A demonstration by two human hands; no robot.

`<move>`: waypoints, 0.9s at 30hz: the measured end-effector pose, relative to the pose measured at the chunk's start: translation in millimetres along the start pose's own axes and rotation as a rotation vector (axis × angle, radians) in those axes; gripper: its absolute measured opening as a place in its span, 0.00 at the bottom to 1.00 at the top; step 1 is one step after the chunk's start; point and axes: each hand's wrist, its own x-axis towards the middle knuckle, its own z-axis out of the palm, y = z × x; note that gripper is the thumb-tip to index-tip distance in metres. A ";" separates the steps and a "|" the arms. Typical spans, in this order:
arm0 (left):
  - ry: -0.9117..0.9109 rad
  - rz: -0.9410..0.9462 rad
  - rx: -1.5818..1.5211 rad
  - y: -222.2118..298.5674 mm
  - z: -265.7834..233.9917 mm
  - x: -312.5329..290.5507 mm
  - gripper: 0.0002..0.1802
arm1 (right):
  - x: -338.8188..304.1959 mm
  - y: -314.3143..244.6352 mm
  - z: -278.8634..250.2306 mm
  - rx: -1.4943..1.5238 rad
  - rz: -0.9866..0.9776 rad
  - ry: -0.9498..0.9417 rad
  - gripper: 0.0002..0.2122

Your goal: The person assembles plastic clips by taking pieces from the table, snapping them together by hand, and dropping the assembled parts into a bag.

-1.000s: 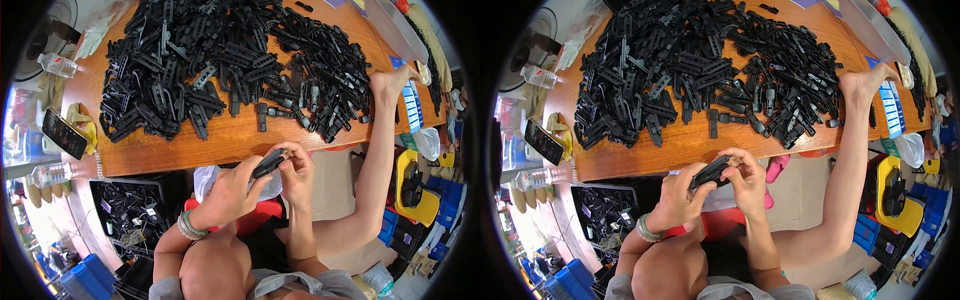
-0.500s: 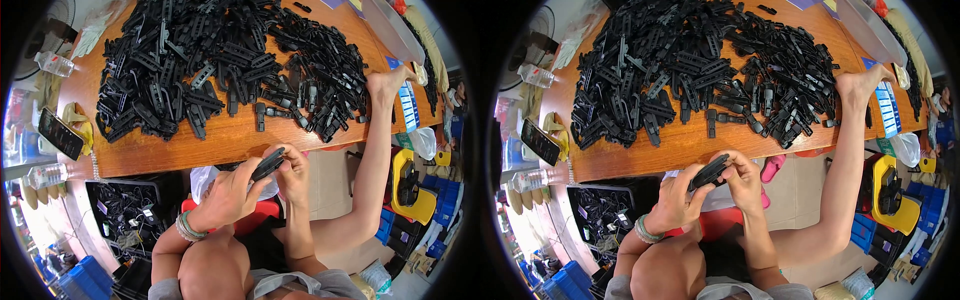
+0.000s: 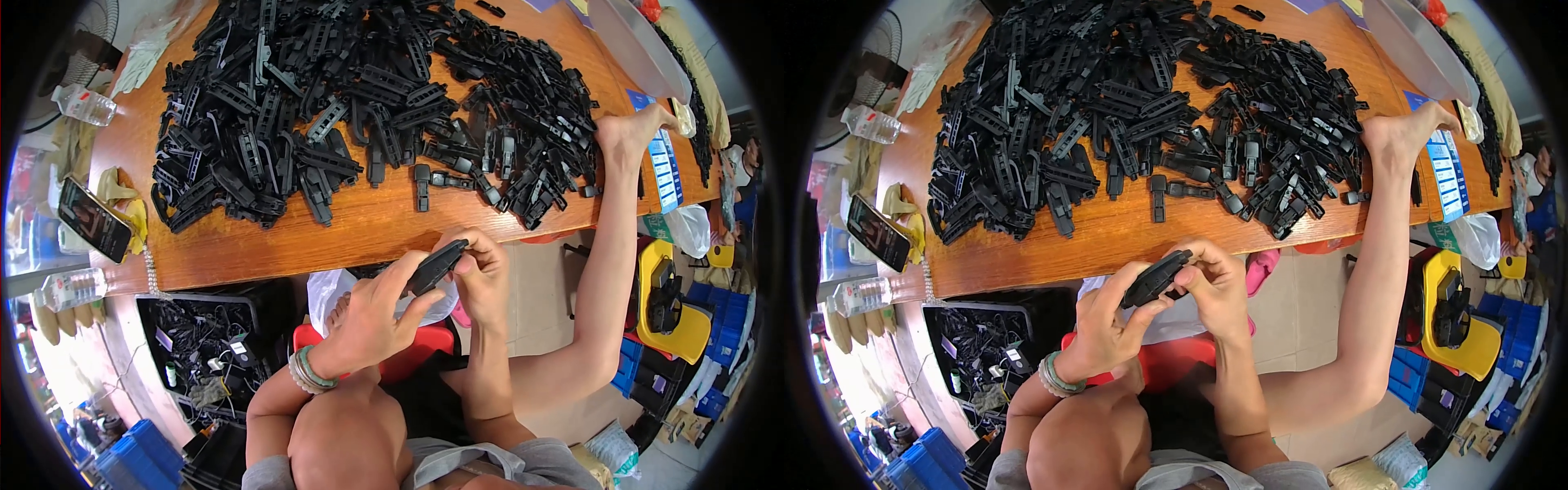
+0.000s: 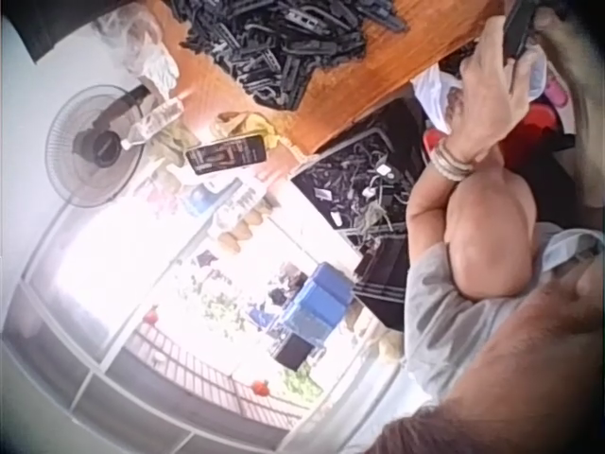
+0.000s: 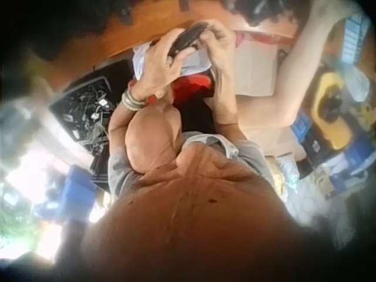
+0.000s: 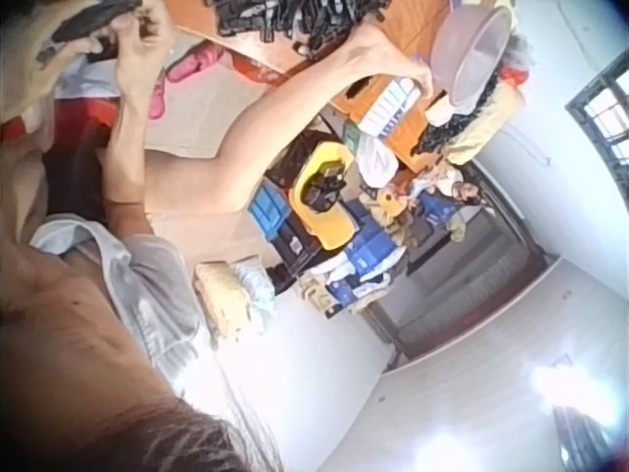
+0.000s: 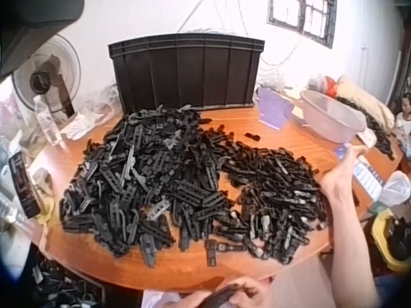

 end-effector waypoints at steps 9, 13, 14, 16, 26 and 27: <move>-0.162 0.100 0.157 -1.6 -51.9 38.9 0.12 | 4.3 -25.8 2.7 -0.300 0.159 -0.133 0.08; 0.117 0.287 0.563 -22.7 -52.6 83.3 0.10 | 29.5 -23.5 37.1 -0.855 -0.054 0.136 0.06; 0.120 0.291 0.571 -24.9 -51.6 94.0 0.10 | 36.0 -22.6 45.1 -1.084 -0.073 0.337 0.06; 0.079 0.424 0.816 -35.3 -50.3 111.2 0.13 | 43.6 -12.8 47.2 -1.229 -0.132 0.350 0.08; 0.140 0.382 0.386 -24.6 -50.6 97.1 0.08 | 18.5 -19.1 27.5 -0.564 -0.060 0.377 0.09; 0.099 0.181 0.188 -16.2 -47.3 87.3 0.06 | 16.2 -23.3 22.9 -0.564 -0.054 0.380 0.09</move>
